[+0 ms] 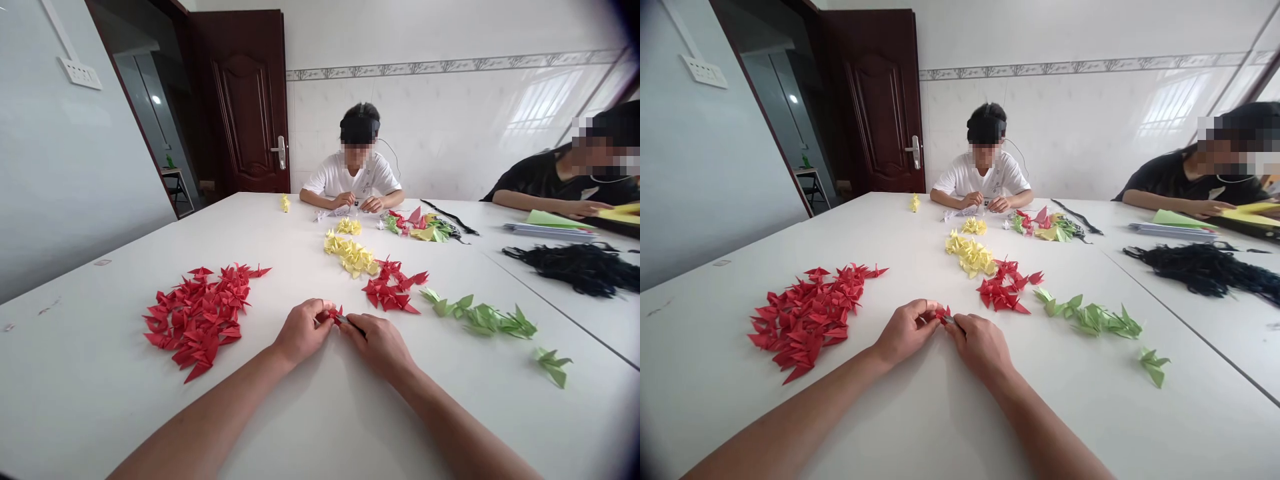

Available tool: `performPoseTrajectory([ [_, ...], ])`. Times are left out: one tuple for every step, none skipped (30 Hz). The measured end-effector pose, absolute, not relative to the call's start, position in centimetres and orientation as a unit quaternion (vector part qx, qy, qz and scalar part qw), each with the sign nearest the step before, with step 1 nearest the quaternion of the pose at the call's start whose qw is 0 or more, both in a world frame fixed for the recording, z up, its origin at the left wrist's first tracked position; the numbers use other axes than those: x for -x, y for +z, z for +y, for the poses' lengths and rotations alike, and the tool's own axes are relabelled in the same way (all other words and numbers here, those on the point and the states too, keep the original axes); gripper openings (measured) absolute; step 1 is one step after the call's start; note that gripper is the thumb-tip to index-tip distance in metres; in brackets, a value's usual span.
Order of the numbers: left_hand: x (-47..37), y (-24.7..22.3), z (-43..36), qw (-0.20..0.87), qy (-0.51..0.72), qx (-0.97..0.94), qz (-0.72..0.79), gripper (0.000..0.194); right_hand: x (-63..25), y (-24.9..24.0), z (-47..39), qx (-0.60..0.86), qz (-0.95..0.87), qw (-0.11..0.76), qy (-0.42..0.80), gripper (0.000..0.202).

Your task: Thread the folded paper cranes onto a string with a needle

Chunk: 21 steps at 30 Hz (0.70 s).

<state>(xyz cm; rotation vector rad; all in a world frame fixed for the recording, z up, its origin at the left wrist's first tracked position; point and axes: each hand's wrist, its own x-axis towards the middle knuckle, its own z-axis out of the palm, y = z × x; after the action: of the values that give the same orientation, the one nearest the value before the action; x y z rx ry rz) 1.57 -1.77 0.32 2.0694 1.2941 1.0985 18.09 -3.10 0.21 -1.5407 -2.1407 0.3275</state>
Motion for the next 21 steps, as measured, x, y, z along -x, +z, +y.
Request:
performPoseTrajectory([
  [-1.56, 0.27, -1.78, 0.229, 0.4, -0.752, 0.472, 0.024, -18.07, 0.22, -3.12, 0.564, -0.781, 0.239, 0.119, 0.029],
  [-1.54, 0.22, -1.78, 0.229, 0.4, -0.751, 0.473, 0.025, -18.06, 0.23, -3.13, 0.565, -0.781, 0.237, 0.119, 0.029],
  [-1.53, 0.2, -1.79, 0.231, 0.398, -0.75, 0.474, 0.025, -18.04, 0.24, -3.13, 0.567, -0.78, 0.235, 0.119, 0.029],
  [-1.53, 0.2, -1.81, 0.233, 0.398, -0.749, 0.477, 0.026, -18.02, 0.25, -3.14, 0.569, -0.779, 0.233, 0.121, 0.03],
  [-1.52, 0.21, -1.82, 0.234, 0.397, -0.747, 0.479, 0.026, -18.01, 0.25, -3.14, 0.57, -0.779, 0.232, 0.122, 0.03],
  [-1.52, 0.24, -1.83, 0.235, 0.397, -0.746, 0.481, 0.027, -18.0, 0.27, -3.15, 0.57, -0.779, 0.232, 0.122, 0.031],
  [-1.52, 0.28, -1.84, 0.234, 0.397, -0.744, 0.483, 0.027, -17.99, 0.28, -3.17, 0.568, -0.78, 0.233, 0.123, 0.031],
  [-1.52, 0.33, -1.85, 0.231, 0.397, -0.743, 0.486, 0.028, -17.99, 0.3, -3.2, 0.566, -0.781, 0.235, 0.123, 0.031],
  [-1.53, 0.37, -1.85, 0.228, 0.398, -0.743, 0.488, 0.029, -17.99, 0.32, -3.24, 0.563, -0.782, 0.238, 0.123, 0.032],
  [-1.53, 0.41, -1.84, 0.226, 0.398, -0.744, 0.487, 0.029, -18.01, 0.34, -3.28, 0.56, -0.782, 0.242, 0.124, 0.032],
  [-1.53, 0.43, -1.82, 0.226, 0.399, -0.745, 0.485, 0.029, -18.03, 0.34, -3.32, 0.559, -0.781, 0.248, 0.125, 0.032],
  [-1.52, 0.44, -1.8, 0.228, 0.401, -0.745, 0.482, 0.03, -18.06, 0.33, -3.35, 0.558, -0.78, 0.254, 0.126, 0.032],
  [-1.49, 0.44, -1.76, 0.23, 0.403, -0.745, 0.479, 0.03, -18.1, 0.31, -3.36, 0.555, -0.779, 0.26, 0.13, 0.033],
  [-1.46, 0.44, -1.72, 0.233, 0.404, -0.744, 0.478, 0.031, -18.14, 0.27, -3.35, 0.553, -0.777, 0.27, 0.136, 0.033],
  [-1.41, 0.45, -1.67, 0.236, 0.406, -0.742, 0.479, 0.031, -18.18, 0.23, -3.32, 0.55, -0.772, 0.284, 0.148, 0.033],
  [-1.36, 0.45, -1.64, 0.239, 0.407, -0.739, 0.481, 0.032, -18.21, 0.18, -3.28, 0.551, -0.76, 0.303, 0.164, 0.033],
  [-1.31, 0.45, -1.63, 0.243, 0.407, -0.736, 0.482, 0.032, -18.24, 0.14, -3.23, 0.555, -0.743, 0.328, 0.181, 0.034],
  [-1.29, 0.46, -1.65, 0.25, 0.406, -0.736, 0.48, 0.033, -18.26, 0.1, -3.18, 0.559, -0.723, 0.354, 0.198, 0.039],
  [-1.29, 0.45, -1.7, 0.261, 0.402, -0.74, 0.473, 0.034, -18.26, 0.06, -3.14, 0.563, -0.704, 0.379, 0.209, 0.044],
  [-1.33, 0.43, -1.79, 0.274, 0.396, -0.745, 0.461, 0.035, -18.25, 0.03, -3.11, 0.562, -0.692, 0.399, 0.216, 0.047],
  [-1.41, 0.41, -1.92, 0.287, 0.388, -0.752, 0.448, 0.036, -18.22, 0.01, -3.11, 0.557, -0.689, 0.409, 0.219, 0.044],
])
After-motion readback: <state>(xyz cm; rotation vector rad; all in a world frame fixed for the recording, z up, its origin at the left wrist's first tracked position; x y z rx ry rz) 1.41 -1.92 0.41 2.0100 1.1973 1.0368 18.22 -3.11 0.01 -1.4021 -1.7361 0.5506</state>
